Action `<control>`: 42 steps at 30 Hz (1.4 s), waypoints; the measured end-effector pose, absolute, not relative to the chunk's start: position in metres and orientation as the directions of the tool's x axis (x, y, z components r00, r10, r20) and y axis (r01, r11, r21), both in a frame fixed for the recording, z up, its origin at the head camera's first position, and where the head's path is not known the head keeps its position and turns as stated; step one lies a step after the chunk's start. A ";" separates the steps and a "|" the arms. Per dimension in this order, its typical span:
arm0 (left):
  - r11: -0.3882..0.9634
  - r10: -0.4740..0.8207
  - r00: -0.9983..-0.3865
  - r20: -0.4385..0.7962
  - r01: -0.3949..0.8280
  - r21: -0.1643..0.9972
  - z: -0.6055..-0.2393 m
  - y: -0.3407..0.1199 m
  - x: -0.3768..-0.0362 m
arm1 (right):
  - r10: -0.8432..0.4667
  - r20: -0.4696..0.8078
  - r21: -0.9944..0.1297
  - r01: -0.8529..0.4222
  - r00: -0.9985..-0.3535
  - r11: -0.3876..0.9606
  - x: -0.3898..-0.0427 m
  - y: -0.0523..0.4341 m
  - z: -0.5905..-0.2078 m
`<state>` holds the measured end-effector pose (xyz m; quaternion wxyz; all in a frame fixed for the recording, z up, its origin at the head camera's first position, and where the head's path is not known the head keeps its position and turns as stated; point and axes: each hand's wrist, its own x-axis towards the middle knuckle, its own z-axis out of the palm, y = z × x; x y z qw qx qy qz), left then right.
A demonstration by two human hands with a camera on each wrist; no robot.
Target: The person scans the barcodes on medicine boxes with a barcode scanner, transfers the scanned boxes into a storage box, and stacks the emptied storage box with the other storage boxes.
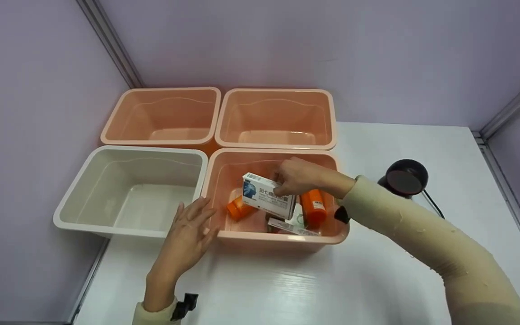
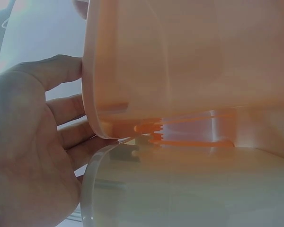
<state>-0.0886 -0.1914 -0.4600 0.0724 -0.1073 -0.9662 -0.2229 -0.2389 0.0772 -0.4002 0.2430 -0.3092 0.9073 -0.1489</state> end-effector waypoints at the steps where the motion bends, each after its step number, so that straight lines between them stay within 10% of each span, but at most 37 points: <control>1: 0.879 0.171 -0.969 0.180 0.233 0.415 -0.460 -0.191 -0.088 | -0.629 -0.349 -0.426 -0.481 -0.694 0.767 -0.239 0.078 -0.399; 20: 0.867 0.190 -0.958 0.214 0.266 0.422 -0.461 -0.192 -0.088 | -0.657 -0.162 -0.462 -0.532 -0.737 0.710 -0.236 0.115 -0.385; 42: 0.863 0.203 -0.944 0.261 0.298 0.408 -0.464 -0.193 -0.089 | -0.510 -0.140 -0.750 -0.245 -0.849 0.614 -0.228 0.181 -0.373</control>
